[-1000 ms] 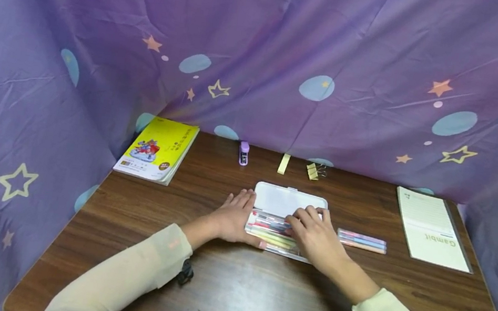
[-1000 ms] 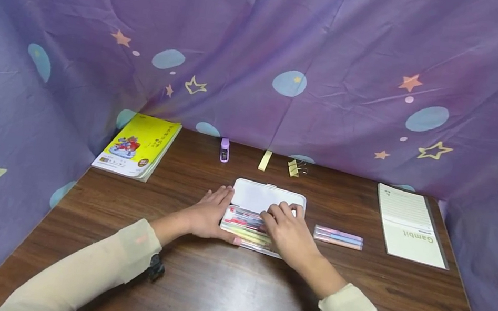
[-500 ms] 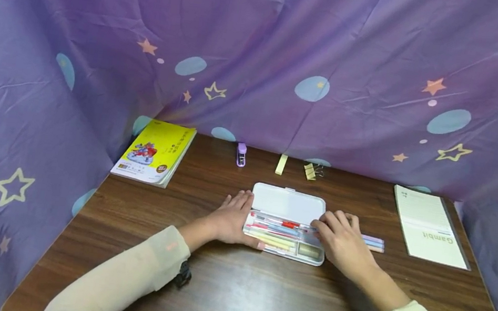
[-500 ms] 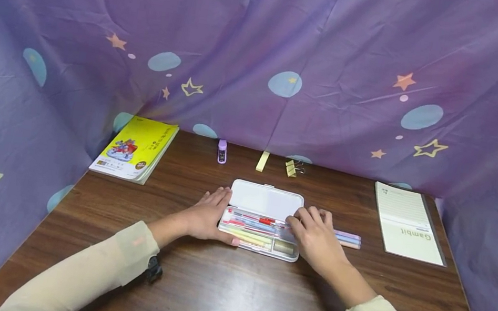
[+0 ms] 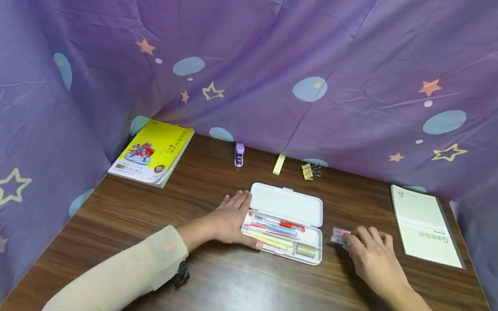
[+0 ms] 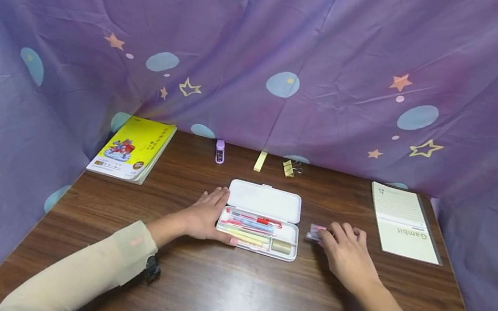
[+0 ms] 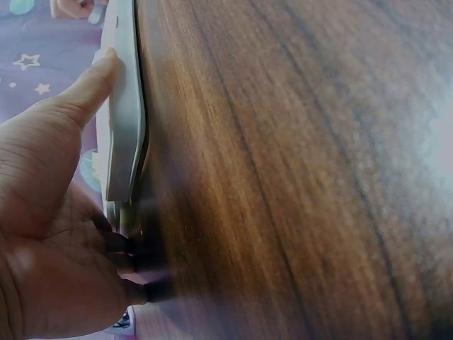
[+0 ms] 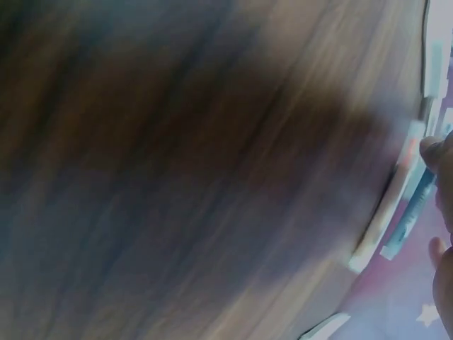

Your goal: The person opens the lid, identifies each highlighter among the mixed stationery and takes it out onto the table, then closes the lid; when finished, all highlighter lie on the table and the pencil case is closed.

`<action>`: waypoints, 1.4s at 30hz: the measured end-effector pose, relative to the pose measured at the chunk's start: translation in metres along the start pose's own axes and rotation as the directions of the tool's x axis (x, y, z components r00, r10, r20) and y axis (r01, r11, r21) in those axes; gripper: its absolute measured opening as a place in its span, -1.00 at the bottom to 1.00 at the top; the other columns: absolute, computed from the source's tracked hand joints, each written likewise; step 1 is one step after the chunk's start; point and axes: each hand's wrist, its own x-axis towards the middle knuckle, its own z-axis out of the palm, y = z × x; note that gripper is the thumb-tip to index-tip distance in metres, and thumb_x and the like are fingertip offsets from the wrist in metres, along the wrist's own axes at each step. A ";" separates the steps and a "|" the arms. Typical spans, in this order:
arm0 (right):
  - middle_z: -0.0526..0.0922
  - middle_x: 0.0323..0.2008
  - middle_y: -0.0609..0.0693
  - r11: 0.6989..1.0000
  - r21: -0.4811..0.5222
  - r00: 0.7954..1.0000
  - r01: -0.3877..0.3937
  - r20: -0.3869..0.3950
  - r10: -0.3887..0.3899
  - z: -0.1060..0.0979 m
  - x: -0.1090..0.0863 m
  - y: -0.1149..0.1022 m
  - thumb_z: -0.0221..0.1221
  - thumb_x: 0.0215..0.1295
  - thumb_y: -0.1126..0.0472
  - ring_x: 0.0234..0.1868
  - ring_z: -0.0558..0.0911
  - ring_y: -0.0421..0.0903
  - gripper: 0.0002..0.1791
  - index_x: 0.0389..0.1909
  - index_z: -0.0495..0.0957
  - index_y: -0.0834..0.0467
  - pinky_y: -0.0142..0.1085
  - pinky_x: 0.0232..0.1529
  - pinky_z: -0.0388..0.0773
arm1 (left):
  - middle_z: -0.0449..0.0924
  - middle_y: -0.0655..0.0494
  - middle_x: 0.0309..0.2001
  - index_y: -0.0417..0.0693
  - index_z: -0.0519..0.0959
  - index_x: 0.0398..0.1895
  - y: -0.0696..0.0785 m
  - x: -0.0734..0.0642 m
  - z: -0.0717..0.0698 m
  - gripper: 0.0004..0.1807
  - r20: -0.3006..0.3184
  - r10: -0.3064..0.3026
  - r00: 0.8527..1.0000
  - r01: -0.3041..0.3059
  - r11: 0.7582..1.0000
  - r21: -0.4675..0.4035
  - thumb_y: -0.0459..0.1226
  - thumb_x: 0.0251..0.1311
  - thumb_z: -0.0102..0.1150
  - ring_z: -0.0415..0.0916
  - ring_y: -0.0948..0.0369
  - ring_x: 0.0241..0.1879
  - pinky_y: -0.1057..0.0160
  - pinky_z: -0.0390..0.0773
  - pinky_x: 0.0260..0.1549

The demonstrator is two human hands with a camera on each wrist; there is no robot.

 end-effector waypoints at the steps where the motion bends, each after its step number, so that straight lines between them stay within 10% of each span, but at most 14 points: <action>1: 0.67 -0.12 0.09 1.000 -0.005 1.000 -0.004 0.001 0.004 0.000 -0.002 0.002 0.48 0.20 0.35 -0.10 0.59 0.15 -0.64 0.03 0.72 0.19 0.30 -0.08 0.54 | -0.27 -0.27 0.84 -0.31 -0.27 0.82 0.000 0.000 0.000 0.57 0.000 0.000 1.000 0.000 1.000 0.001 0.45 0.18 0.43 -0.32 -0.15 0.84 -0.19 -0.21 0.81; 31: 0.67 -0.16 0.11 1.000 -0.018 0.999 -0.001 0.042 0.001 0.004 -0.008 0.007 0.53 0.08 0.31 -0.10 0.59 0.16 -0.60 -0.02 0.74 0.23 0.27 -0.12 0.50 | -0.27 -0.27 0.84 -0.29 -0.28 0.82 -0.004 0.002 0.001 0.58 -0.005 0.011 1.000 -0.011 1.000 -0.007 0.49 0.17 0.40 -0.33 -0.15 0.84 -0.19 -0.21 0.81; 42: 0.77 -0.12 0.06 0.994 0.106 1.000 0.020 -0.019 -0.018 0.000 0.041 -0.023 0.57 0.13 0.28 -0.10 0.63 0.10 -0.61 0.00 0.76 0.18 0.09 -0.23 0.45 | -0.28 -0.27 0.84 -0.29 -0.29 0.82 -0.002 0.000 0.000 0.58 0.000 0.004 1.000 -0.004 1.000 -0.004 0.48 0.18 0.40 -0.33 -0.15 0.84 -0.18 -0.22 0.81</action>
